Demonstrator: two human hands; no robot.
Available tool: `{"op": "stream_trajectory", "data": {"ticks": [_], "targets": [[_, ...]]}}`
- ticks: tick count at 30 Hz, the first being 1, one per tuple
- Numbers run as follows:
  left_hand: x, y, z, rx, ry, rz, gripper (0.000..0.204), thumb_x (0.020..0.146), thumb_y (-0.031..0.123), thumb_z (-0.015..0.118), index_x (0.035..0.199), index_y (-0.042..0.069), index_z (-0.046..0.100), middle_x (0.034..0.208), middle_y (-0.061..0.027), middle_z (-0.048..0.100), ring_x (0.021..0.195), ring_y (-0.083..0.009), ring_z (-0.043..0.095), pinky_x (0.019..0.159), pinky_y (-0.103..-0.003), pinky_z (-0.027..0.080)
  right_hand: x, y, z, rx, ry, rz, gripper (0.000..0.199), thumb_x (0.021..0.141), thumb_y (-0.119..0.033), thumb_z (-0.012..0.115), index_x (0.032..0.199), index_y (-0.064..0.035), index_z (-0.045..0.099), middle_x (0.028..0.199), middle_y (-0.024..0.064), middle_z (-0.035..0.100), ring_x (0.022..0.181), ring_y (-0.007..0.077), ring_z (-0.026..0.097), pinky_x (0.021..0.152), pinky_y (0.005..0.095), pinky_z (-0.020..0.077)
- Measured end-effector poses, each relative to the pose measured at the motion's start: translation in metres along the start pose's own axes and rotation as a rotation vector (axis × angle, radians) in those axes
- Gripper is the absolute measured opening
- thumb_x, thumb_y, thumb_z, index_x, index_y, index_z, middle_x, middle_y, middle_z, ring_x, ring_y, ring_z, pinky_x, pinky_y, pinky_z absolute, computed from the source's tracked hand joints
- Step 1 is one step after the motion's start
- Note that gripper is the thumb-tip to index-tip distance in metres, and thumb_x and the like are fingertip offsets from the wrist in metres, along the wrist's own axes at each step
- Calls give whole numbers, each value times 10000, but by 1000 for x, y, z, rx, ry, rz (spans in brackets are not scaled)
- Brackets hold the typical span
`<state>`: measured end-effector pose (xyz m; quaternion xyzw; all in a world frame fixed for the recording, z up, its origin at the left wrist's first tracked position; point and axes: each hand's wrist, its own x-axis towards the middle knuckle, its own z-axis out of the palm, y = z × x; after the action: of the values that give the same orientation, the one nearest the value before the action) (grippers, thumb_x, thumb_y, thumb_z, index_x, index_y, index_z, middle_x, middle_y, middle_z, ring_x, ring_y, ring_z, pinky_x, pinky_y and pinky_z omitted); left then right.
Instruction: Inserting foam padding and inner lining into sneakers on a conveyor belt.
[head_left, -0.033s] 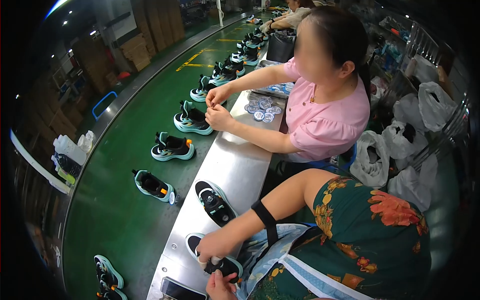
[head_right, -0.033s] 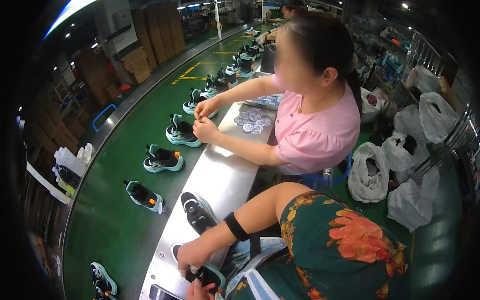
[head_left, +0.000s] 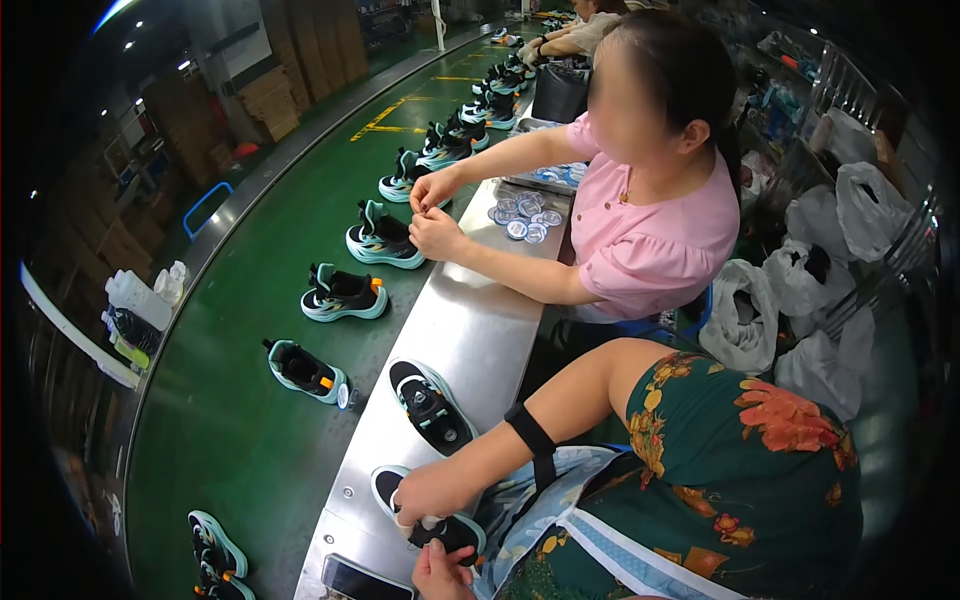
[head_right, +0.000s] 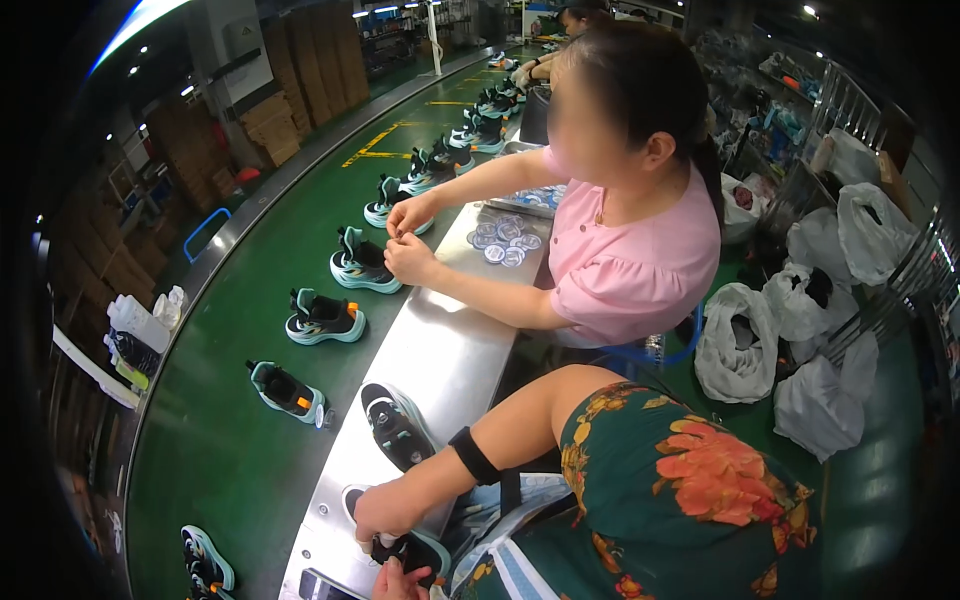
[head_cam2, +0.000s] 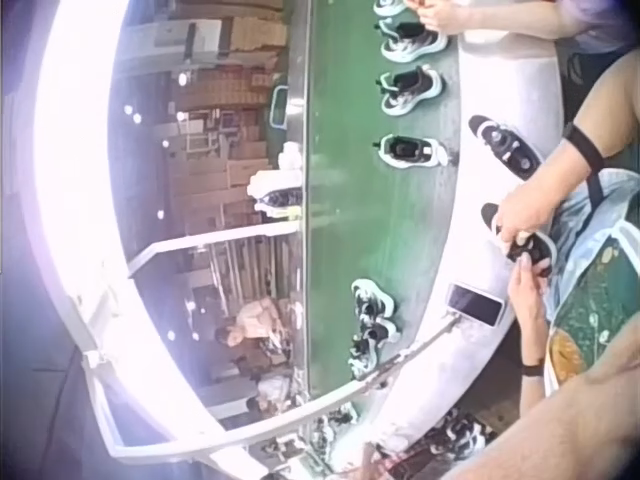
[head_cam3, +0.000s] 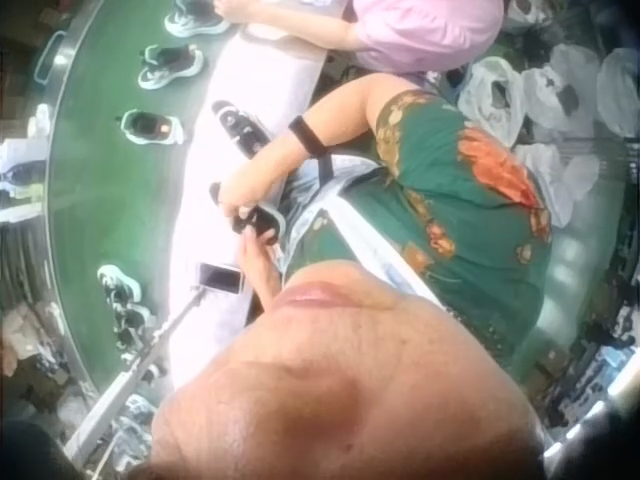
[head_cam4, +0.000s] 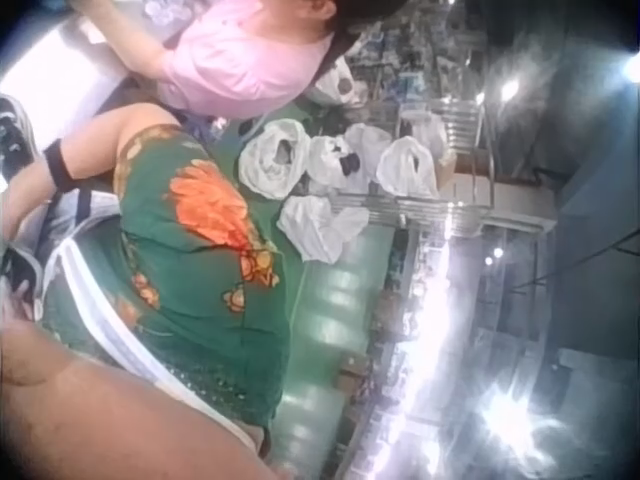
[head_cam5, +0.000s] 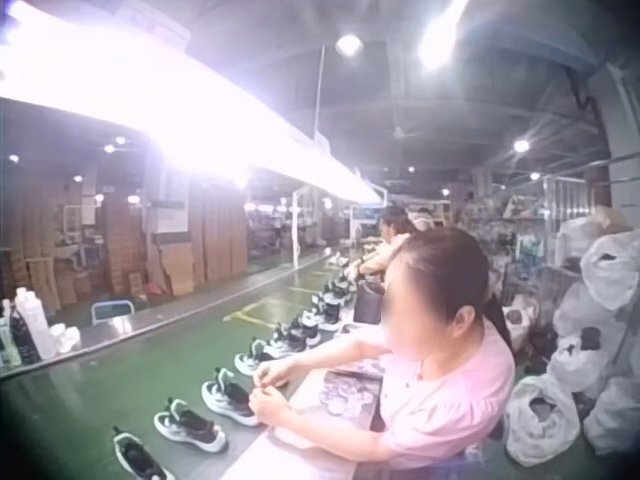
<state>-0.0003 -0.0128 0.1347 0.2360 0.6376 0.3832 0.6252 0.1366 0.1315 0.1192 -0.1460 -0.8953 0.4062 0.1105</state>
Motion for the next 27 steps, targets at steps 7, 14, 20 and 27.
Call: {"op": "stream_trajectory", "data": {"ticks": [7,14,20,27], "targets": [[10,0,7,129,-37,50,249,914,237,580,999,9,629,656,-50,634,442,-30,347,409,-205,231,-9,-1,-9,-80,40,227,239,747,-229,658,893,-40,660,732,162,649,727,358,633,639,433,480],[17,-1,6,211,-21,-27,202,915,185,544,967,14,637,638,-49,634,436,-38,363,408,-210,256,-11,8,12,-253,124,122,217,770,-228,641,783,-19,584,687,122,617,676,330,616,719,417,461],[20,3,2,260,-42,-43,209,918,196,530,970,17,623,658,-71,642,433,-56,394,404,-213,284,-12,19,11,-66,217,41,231,701,-283,666,698,-60,606,623,115,617,641,330,618,627,407,464],[20,6,-2,188,-125,-58,256,925,246,540,958,1,610,679,-102,646,435,-85,452,414,-212,345,-12,6,6,-226,146,192,256,735,-258,679,869,-40,660,787,157,643,779,345,625,714,419,456]]}}
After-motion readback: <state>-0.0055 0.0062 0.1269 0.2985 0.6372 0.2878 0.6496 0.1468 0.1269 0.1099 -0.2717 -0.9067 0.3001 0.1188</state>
